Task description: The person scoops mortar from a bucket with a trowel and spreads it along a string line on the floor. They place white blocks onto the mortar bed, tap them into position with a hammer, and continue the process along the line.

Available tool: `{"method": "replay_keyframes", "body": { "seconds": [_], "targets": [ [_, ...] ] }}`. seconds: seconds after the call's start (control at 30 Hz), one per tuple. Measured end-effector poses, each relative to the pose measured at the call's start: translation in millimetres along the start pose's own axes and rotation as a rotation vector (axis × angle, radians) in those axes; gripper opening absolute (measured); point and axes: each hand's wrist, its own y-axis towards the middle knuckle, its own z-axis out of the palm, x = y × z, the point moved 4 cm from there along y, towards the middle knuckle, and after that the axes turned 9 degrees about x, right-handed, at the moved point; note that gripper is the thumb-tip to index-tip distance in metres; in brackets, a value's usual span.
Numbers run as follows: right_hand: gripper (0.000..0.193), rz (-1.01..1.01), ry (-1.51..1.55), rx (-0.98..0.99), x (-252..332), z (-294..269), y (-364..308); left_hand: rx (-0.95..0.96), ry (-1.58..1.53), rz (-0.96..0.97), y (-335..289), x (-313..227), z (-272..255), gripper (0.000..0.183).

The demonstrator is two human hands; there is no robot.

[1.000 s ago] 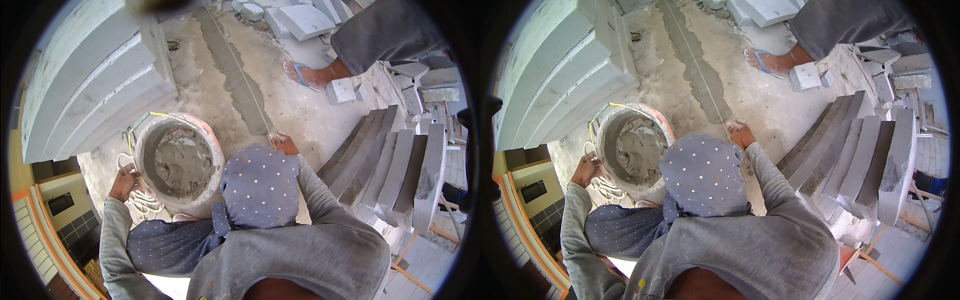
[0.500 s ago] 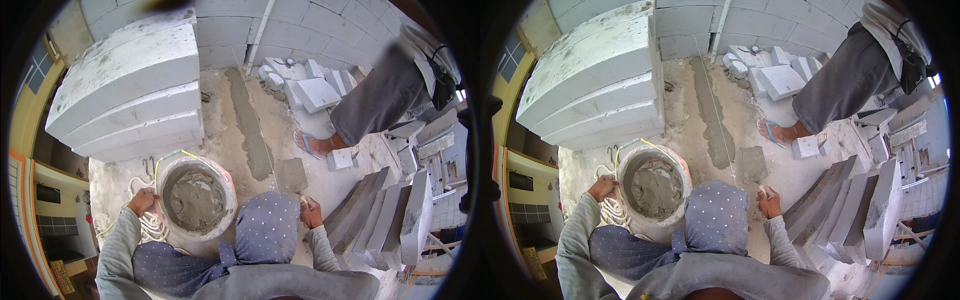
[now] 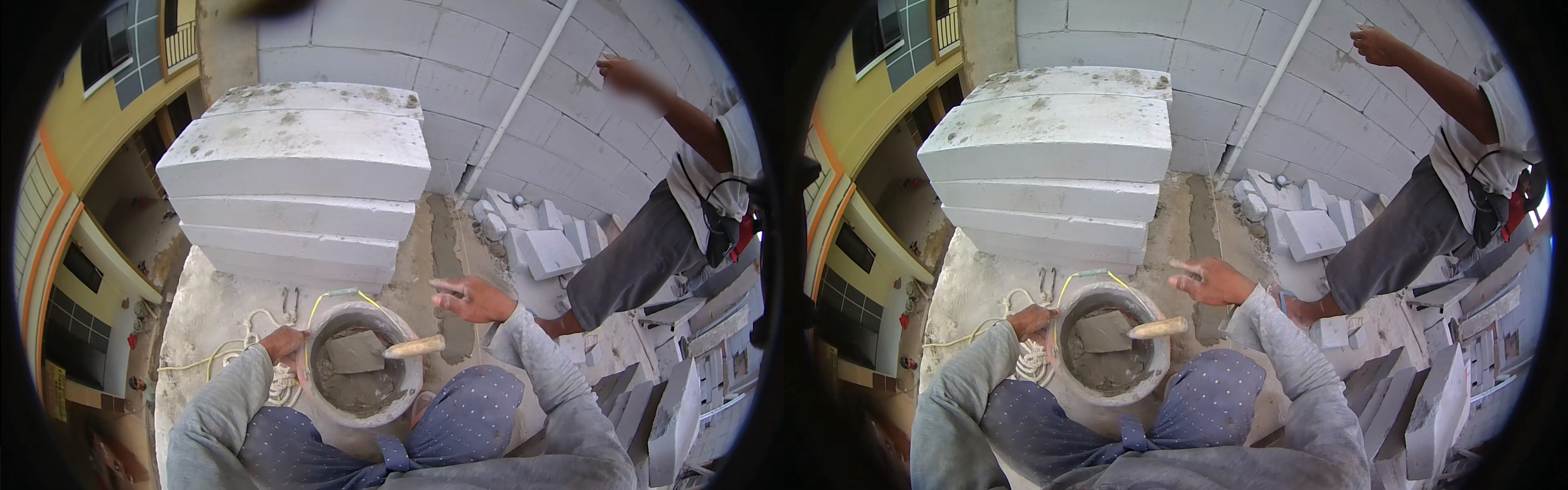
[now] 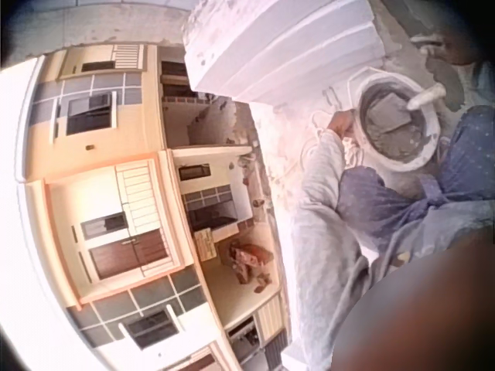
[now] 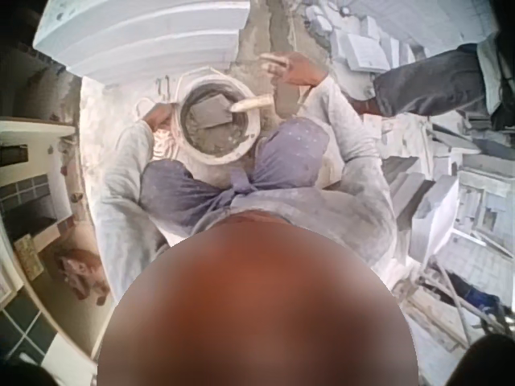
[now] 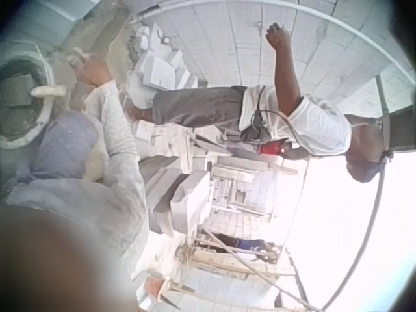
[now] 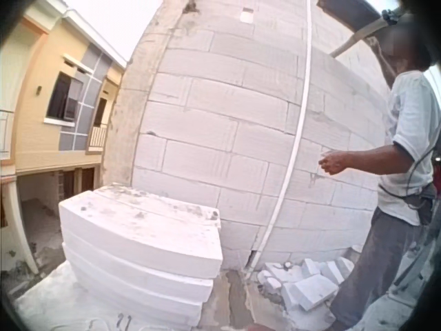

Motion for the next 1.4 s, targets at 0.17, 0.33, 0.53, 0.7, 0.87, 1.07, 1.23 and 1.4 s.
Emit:
{"method": "replay_keyframes", "body": {
  "seconds": [0.17,0.33,0.53,0.7,0.87,1.07,1.23,1.4],
  "targets": [
    [0.087,-0.046,0.649,-0.545,-11,-102,105,-0.220,-0.366,0.274,-37,-31,-72,0.093],
    [0.075,-0.261,0.949,-0.616,-4,-122,182,-1.030,-0.621,0.767,-105,-82,-269,0.090],
    [0.054,-0.226,1.260,-0.639,-3,-108,195,-0.972,-0.539,0.876,-115,-142,-372,0.078],
    [0.054,-0.182,1.335,-0.658,-7,-111,189,-1.071,-0.706,0.715,-103,-137,-371,0.060],
    [0.055,-0.015,1.365,-0.644,33,-103,123,-1.248,-0.659,0.499,-150,-127,-345,0.057],
    [0.052,0.498,1.394,-0.455,58,-168,78,-1.242,-0.102,0.128,-219,-208,-362,0.055],
    [0.056,0.890,0.300,-0.449,23,-236,135,-1.306,0.492,0.061,-197,-314,-354,0.049],
    [0.056,0.975,0.173,-0.569,29,-276,179,-1.077,0.715,0.205,-145,-375,-306,0.050]
  ]
}}
